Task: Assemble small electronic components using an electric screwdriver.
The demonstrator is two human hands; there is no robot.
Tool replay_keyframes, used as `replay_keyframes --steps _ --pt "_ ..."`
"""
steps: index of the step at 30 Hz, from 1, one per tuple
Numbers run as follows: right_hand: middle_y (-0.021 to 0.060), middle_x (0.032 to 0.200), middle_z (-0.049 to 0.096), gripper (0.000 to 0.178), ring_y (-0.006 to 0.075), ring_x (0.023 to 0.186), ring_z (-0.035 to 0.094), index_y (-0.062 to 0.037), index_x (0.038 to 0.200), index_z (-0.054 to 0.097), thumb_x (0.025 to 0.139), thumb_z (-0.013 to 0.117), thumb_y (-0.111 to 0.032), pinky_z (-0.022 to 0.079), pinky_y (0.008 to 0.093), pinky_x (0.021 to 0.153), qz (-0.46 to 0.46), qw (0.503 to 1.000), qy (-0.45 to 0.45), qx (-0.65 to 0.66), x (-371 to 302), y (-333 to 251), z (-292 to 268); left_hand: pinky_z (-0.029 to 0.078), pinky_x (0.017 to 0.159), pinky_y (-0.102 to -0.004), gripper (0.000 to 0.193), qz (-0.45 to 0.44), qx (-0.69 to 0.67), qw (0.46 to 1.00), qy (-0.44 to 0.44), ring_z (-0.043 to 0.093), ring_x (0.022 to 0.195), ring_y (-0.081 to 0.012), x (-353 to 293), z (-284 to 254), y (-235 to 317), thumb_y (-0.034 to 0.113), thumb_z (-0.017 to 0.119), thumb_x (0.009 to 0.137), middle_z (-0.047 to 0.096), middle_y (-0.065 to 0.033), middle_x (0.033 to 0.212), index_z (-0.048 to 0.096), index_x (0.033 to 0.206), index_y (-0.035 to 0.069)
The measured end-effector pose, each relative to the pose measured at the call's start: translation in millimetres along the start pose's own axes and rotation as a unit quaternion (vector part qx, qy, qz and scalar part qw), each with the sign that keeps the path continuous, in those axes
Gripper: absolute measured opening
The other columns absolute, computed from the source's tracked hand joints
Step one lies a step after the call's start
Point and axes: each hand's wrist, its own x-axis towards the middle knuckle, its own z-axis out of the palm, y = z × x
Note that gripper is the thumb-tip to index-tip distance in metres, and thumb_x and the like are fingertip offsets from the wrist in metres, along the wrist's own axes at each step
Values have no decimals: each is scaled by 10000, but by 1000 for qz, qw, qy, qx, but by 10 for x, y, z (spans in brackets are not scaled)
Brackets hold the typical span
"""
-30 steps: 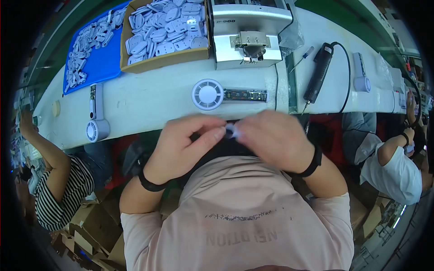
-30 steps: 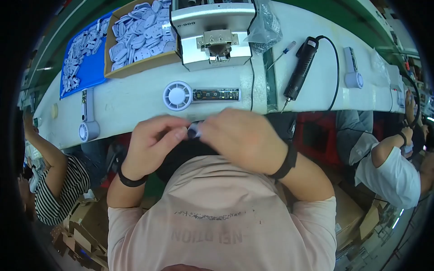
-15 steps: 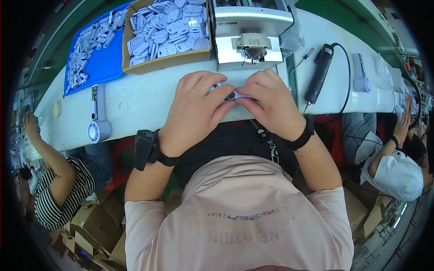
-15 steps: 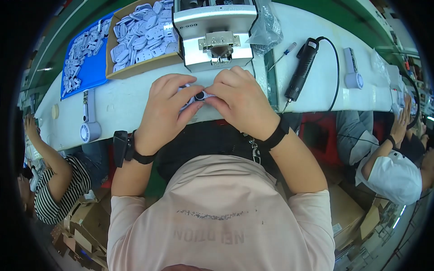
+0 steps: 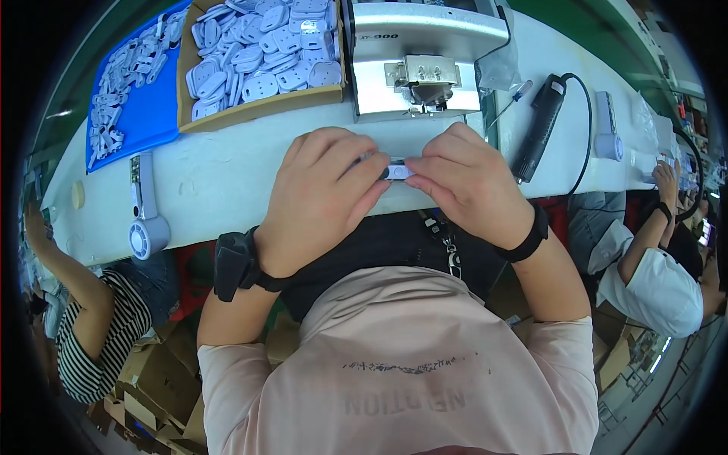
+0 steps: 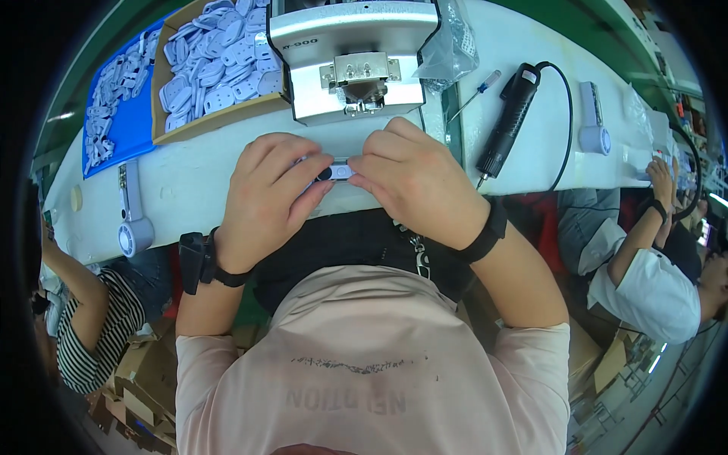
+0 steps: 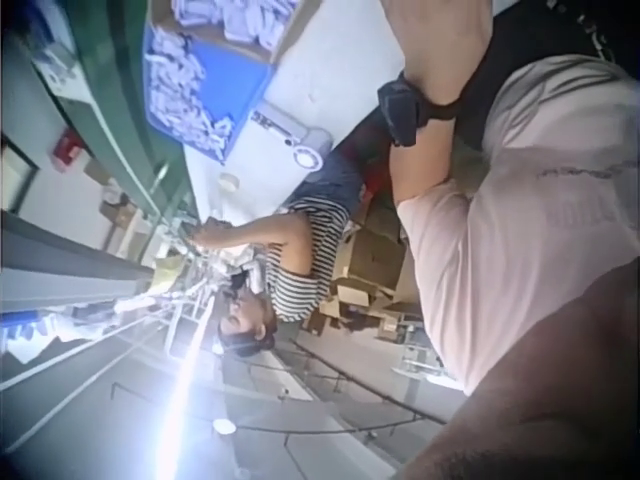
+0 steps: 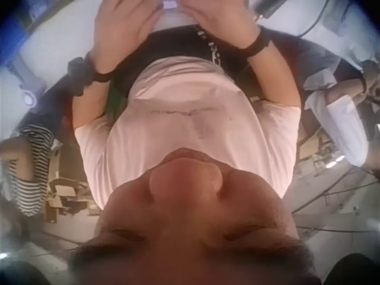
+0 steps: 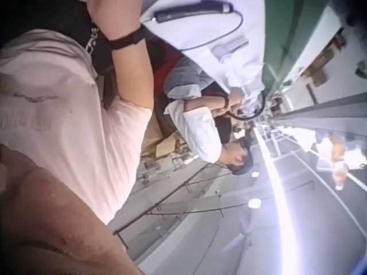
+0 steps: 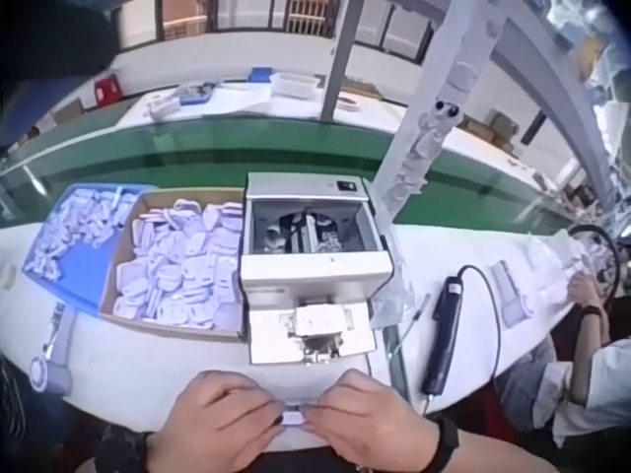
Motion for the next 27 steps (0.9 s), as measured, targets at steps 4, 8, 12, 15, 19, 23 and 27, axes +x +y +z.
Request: replay_keyframes --steps 4,8,12,15,19,23,27 --pt "81 931 629 242 297 864 609 -37 1046 760 826 846 -85 517 389 739 -5 1000 -10 14 -48 41 50 529 871 -412 282 32 -47 998 33 640 1026 -290 -4 61 -102 100 825 794 680 -50 1125 735 1058 62" --pt "89 939 637 240 306 876 619 -39 1049 745 839 841 -102 522 386 751 -6 999 -25 25 49 70 -3 539 845 -412 280 36 -35 999 15 646 999 -291 -14 11 -126 77 829 773 687 -50 1116 744 1039 50" --pt "106 962 652 240 331 926 635 -32 1031 728 849 842 -141 535 400 795 85 992 -81 56 133 66 -80 537 849 -417 303 75 16 997 21 643 1012 -284 -10 11 -61 75 833 766 681 -48 1127 743 1054 50" --pt "122 989 666 244 351 970 643 -28 1013 721 853 841 -168 543 422 838 219 959 -130 123 116 45 -143 535 854 -424 315 73 33 996 24 643 1026 -282 -113 55 -2 89 840 762 676 -48 1127 742 1059 50" --pt "142 1028 678 313 372 1014 645 -22 1075 710 845 841 -190 541 458 891 144 981 -131 13 -11 -47 -104 523 864 -432 351 64 46 997 21 634 1040 -280 -94 1 91 138 847 770 673 -50 1125 737 1092 52" --pt "153 1092 691 388 377 1035 641 -24 1167 695 846 833 -193 529 463 917 110 990 -77 50 -109 -138 -43 504 870 -431 401 -17 56 998 -27 623 1037 -280 23 -192 369 192 848 780 672 -53 1100 727 1137 57" --pt "136 1142 698 445 356 1050 639 -28 1232 682 846 828 -193 520 447 928 74 996 -31 43 -191 -142 39 490 871 -421 432 -59 35 992 -110 612 1026 -282 53 -159 302 222 842 787 669 -54 1068 715 1167 61"
